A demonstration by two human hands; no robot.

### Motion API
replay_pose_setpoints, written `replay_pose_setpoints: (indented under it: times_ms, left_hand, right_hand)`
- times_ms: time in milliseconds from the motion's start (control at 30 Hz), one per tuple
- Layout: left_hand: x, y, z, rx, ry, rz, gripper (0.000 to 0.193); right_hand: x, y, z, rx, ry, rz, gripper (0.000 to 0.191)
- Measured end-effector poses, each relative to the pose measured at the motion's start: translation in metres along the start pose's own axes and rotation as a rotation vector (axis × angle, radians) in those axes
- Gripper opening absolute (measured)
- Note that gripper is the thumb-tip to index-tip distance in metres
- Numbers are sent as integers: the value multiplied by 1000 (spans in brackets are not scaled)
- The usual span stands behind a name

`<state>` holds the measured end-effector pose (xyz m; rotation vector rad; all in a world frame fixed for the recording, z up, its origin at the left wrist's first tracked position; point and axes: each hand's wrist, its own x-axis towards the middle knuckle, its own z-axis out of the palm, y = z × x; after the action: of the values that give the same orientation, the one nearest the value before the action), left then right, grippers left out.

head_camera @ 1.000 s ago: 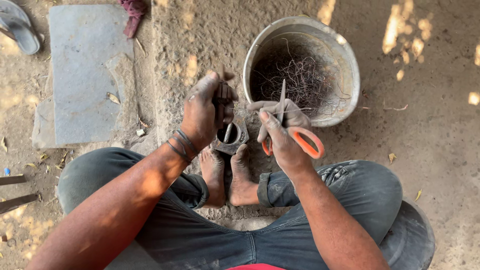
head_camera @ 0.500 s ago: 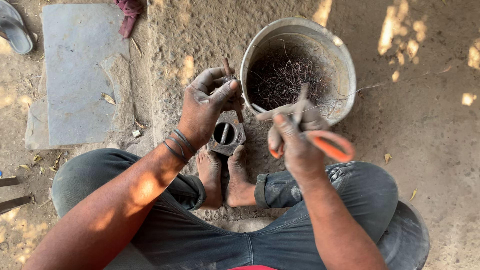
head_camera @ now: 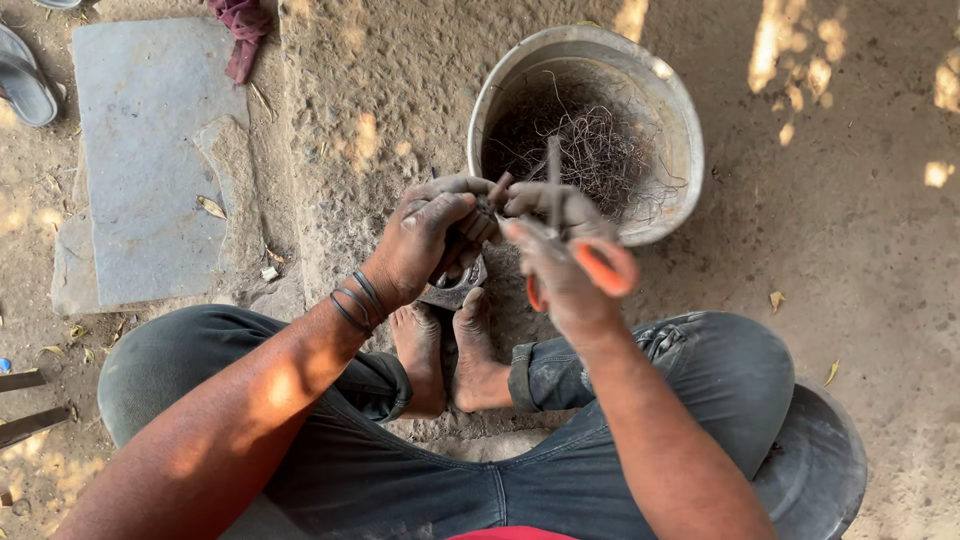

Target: The person sits cross-legged on the ground and repeatedly cuts thin wire strands using orange-handled scissors. The cut pieces fall into a metal bucket placed between the legs. The person holds the wire with the left hand and cuts with the right hand throughout the clip.

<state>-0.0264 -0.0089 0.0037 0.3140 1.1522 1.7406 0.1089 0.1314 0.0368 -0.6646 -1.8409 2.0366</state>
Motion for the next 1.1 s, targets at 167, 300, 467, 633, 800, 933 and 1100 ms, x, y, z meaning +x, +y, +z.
replay_pose_setpoints:
  times_ms: [167, 300, 467, 633, 800, 933, 1100]
  left_hand:
    - [-8, 9, 5, -79, -3, -73, 36]
    - [-10, 19, 0, -126, 21, -6, 41]
    - [-6, 6, 0, 42, -19, 1, 40]
    - [-4, -10, -9, 126, -44, 35, 45]
    - [-3, -12, -13, 512, -155, 373, 43]
    - [-6, -12, -11, 590, -112, 332, 44]
    - [-5, -9, -9, 314, -38, 92, 44]
  right_hand:
    - [9, 11, 5, -117, 40, 37, 18]
    - [11, 15, 7, 144, -18, 34, 17]
    - [6, 18, 17, -17, -4, 82, 17]
    - [6, 22, 17, -61, -16, 56, 17]
    - [9, 29, 16, 32, 6, 28, 21]
    - [8, 31, 17, 9, 38, 91, 20]
    - [11, 33, 19, 23, 49, 113, 18]
